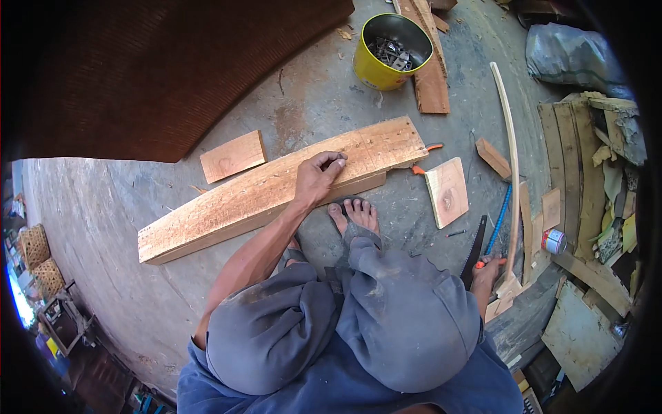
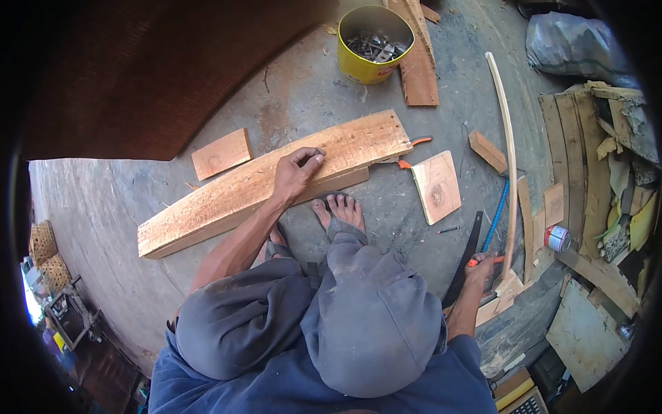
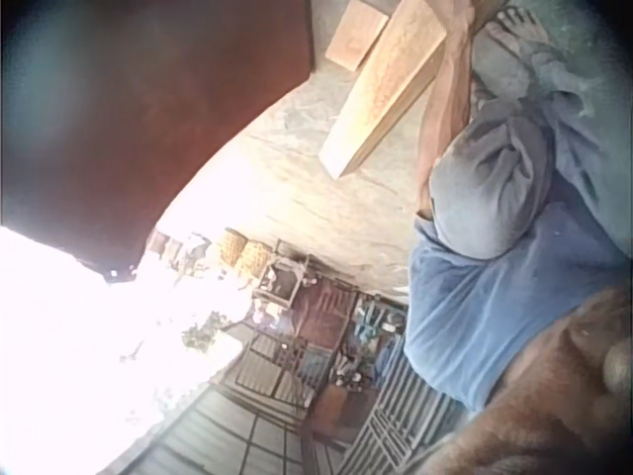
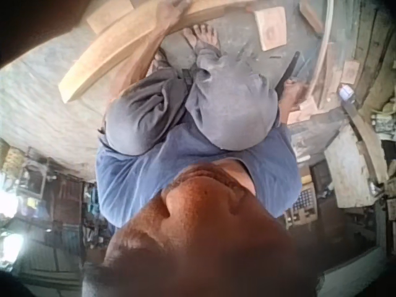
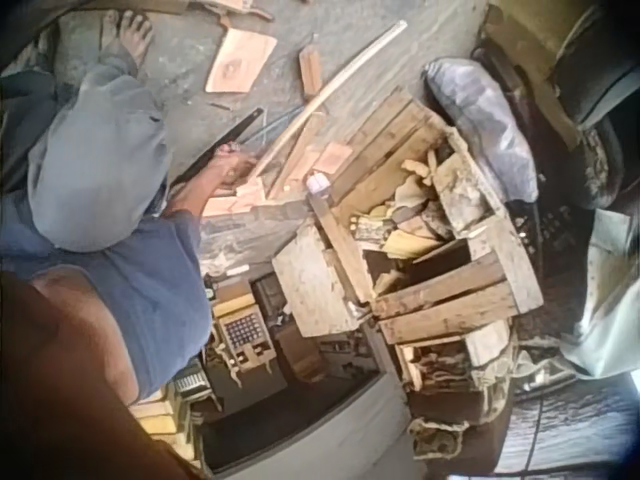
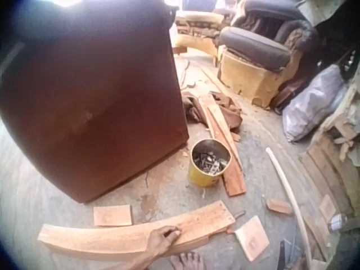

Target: The person sits on the floor and assembles two wooden planks by hammering nails into them. They use a hammer and pliers to drive and adjust the nails, then use a square ruler and pencil to mark measurements on the wood. Finally, they move the assembled piece to a table saw and mark a line on it.

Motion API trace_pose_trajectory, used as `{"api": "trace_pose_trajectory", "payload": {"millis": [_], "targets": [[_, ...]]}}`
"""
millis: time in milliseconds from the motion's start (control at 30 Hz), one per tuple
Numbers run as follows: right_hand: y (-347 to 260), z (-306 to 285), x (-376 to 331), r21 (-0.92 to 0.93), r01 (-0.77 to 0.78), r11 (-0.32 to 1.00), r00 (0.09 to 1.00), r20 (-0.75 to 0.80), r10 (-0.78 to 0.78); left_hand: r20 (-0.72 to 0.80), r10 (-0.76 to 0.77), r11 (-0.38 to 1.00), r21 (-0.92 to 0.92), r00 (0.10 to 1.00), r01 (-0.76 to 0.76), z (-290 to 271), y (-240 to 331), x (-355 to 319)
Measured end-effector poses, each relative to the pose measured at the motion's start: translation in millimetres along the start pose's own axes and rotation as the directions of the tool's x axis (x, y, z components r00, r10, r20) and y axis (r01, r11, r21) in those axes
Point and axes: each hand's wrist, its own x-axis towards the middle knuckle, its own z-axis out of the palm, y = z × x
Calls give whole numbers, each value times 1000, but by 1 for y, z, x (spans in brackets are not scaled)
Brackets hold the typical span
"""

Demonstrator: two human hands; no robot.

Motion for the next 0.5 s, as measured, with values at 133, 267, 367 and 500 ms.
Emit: {"api": "trace_pose_trajectory", "payload": {"millis": [133,267,367,500], "targets": [[24,40,-75,57,-42,997,982,187,31,18,74,993,94,997,-76,-1,6,-8],[49,73,-141,-210,233,950,963,186,-195,38,109,991,69,993,-112,-2,-2,-4],[19,115,-191,-415,392,821,917,249,-312,69,119,980,153,990,-129,-5,2,-2],[-34,149,-194,-54,280,958,956,111,-273,69,116,982,141,991,-125,-7,0,-2]]}}
